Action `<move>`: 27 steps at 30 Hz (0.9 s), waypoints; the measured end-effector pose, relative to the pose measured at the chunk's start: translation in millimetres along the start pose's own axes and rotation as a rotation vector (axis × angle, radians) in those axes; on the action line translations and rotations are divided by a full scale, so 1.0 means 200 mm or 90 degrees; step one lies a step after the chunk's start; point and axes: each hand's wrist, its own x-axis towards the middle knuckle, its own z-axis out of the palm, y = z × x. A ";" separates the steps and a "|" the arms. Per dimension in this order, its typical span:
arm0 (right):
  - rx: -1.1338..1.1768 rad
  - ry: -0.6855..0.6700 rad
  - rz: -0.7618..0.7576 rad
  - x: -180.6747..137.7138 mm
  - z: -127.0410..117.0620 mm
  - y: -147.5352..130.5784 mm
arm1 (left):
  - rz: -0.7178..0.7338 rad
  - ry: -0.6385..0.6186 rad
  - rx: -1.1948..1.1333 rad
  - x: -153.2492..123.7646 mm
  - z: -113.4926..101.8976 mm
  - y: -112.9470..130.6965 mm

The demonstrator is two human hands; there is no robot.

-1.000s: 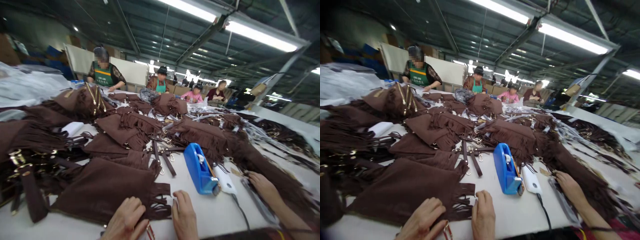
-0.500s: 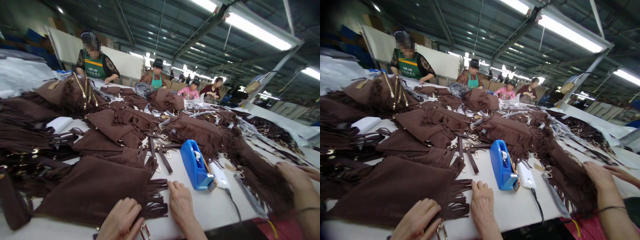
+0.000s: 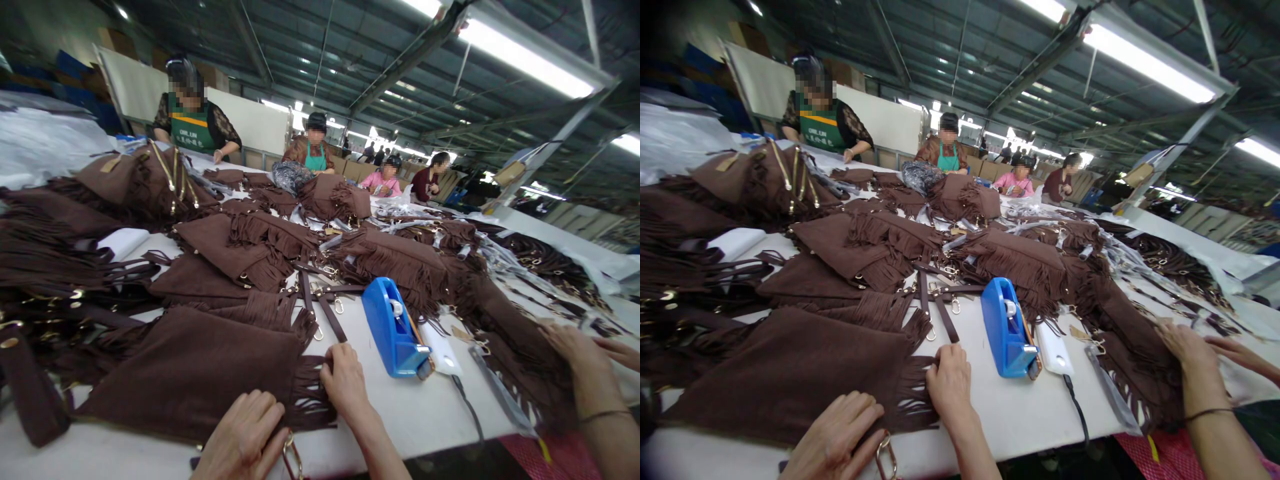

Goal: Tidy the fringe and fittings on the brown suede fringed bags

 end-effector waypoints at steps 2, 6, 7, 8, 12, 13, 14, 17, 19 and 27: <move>0.058 -0.020 0.003 0.02 -0.02 0.02 | -0.016 0.000 -0.018 0.00 0.00 0.00; 0.246 -0.090 0.050 0.02 -0.06 0.06 | -0.132 0.001 -0.128 0.07 0.02 0.02; 0.304 -0.113 0.067 0.02 -0.07 0.06 | -0.167 0.004 -0.171 0.11 0.03 0.04; 0.363 -0.133 0.085 0.02 -0.08 0.06 | -0.205 0.010 -0.227 0.15 0.04 0.06; 0.554 -0.170 0.154 0.01 -0.11 0.04 | -0.507 -0.042 -0.617 0.32 0.11 0.21; 0.588 -0.172 0.170 0.01 -0.11 0.03 | -0.604 -0.075 -0.726 0.35 0.13 0.24; 0.617 -0.174 0.184 0.00 -0.12 0.03 | -0.695 -0.108 -0.831 0.37 0.14 0.27; 0.675 -0.186 0.212 -0.02 -0.12 0.04 | -0.878 -0.091 -1.123 0.41 0.18 0.33; 0.693 -0.182 0.216 -0.03 -0.13 0.04 | -0.929 0.037 -1.222 0.41 0.20 0.34; 0.696 -0.124 0.227 -0.05 -0.08 0.04 | -0.921 0.266 -1.245 0.40 0.27 0.32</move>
